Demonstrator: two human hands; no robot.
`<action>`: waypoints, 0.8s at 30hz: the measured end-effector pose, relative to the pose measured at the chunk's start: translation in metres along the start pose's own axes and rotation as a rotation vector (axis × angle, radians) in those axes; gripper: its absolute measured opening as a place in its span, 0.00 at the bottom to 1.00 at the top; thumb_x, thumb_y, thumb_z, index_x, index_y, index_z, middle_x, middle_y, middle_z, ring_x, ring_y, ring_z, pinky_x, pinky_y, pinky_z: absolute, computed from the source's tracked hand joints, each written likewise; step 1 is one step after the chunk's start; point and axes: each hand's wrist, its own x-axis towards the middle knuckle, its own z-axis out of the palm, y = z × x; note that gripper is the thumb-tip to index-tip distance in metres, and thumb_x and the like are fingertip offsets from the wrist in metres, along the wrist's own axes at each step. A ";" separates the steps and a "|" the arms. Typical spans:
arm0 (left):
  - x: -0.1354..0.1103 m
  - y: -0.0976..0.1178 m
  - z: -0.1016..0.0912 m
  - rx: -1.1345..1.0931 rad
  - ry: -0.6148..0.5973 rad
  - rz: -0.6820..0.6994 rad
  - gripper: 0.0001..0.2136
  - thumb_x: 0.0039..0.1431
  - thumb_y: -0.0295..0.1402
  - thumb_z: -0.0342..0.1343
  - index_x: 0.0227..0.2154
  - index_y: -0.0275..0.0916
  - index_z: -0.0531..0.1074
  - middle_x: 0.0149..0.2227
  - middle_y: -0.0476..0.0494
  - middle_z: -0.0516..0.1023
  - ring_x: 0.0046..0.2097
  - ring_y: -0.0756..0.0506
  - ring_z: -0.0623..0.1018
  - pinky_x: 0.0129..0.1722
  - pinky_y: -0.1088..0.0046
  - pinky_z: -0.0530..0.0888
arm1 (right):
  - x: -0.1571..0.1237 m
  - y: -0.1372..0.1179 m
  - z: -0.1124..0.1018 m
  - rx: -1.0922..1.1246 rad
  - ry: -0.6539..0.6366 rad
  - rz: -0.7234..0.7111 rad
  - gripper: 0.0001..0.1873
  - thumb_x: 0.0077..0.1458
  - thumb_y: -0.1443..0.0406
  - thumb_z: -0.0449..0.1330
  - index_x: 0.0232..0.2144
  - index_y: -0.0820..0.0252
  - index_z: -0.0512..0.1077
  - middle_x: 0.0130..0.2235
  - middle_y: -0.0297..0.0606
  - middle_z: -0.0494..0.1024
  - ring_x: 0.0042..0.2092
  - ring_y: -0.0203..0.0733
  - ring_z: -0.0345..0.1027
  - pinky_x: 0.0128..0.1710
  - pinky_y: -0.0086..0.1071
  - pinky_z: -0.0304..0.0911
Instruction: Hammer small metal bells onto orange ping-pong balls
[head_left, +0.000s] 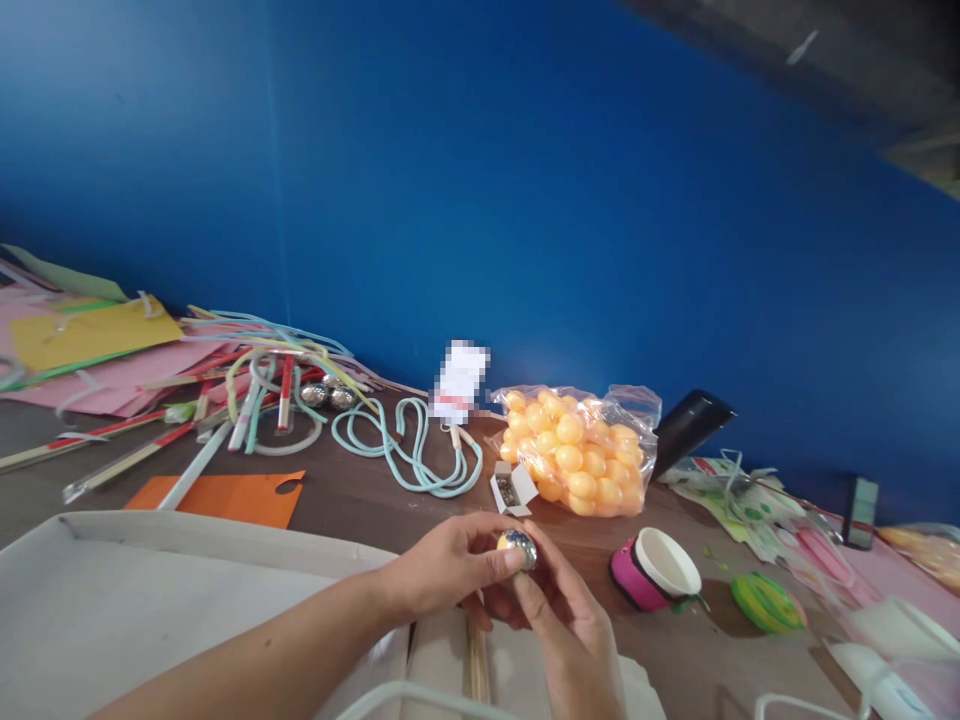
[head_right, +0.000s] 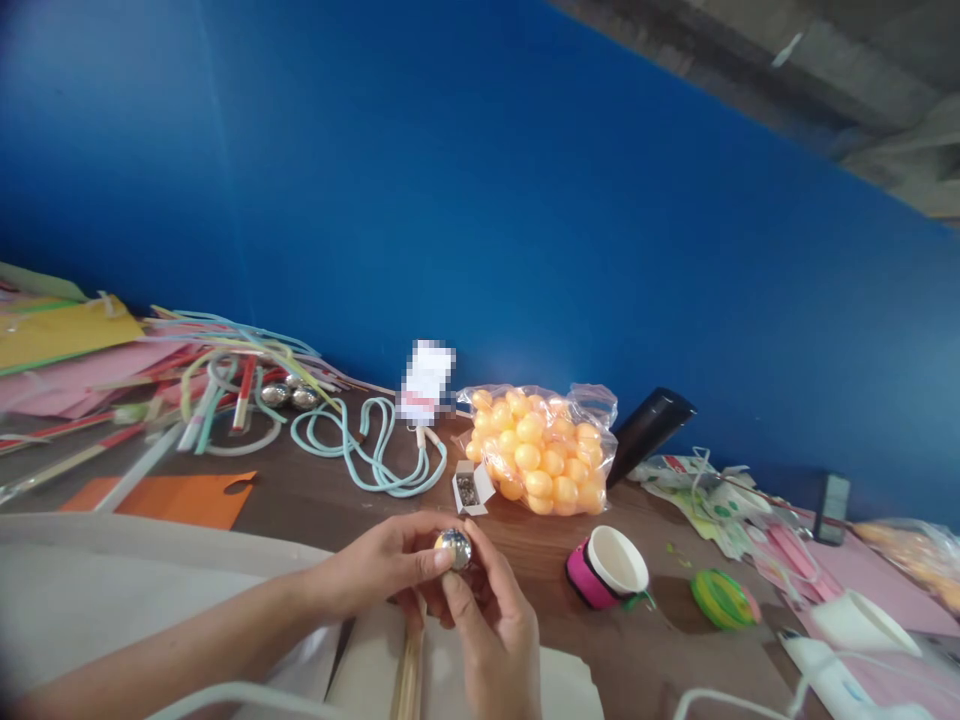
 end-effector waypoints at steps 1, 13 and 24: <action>0.000 0.000 0.000 -0.012 -0.006 0.007 0.20 0.53 0.45 0.53 0.45 0.39 0.66 0.31 0.42 0.75 0.31 0.46 0.77 0.21 0.80 0.68 | 0.000 -0.001 0.001 -0.002 0.004 -0.004 0.25 0.46 0.57 0.64 0.47 0.59 0.71 0.44 0.43 0.77 0.43 0.52 0.70 0.35 0.34 0.69; 0.009 -0.003 -0.019 -0.189 0.501 0.180 0.16 0.46 0.42 0.60 0.34 0.37 0.66 0.29 0.49 0.69 0.30 0.50 0.74 0.27 0.73 0.73 | -0.003 0.009 0.000 -0.405 -0.129 -0.075 0.22 0.50 0.59 0.58 0.47 0.60 0.70 0.31 0.40 0.76 0.29 0.44 0.70 0.27 0.31 0.67; 0.011 -0.004 -0.022 -0.058 0.616 0.206 0.21 0.47 0.41 0.59 0.44 0.39 0.65 0.27 0.52 0.69 0.24 0.53 0.71 0.24 0.76 0.71 | -0.002 0.050 0.004 -0.702 -0.165 -0.155 0.34 0.35 0.70 0.55 0.50 0.61 0.68 0.42 0.48 0.76 0.41 0.56 0.71 0.38 0.40 0.66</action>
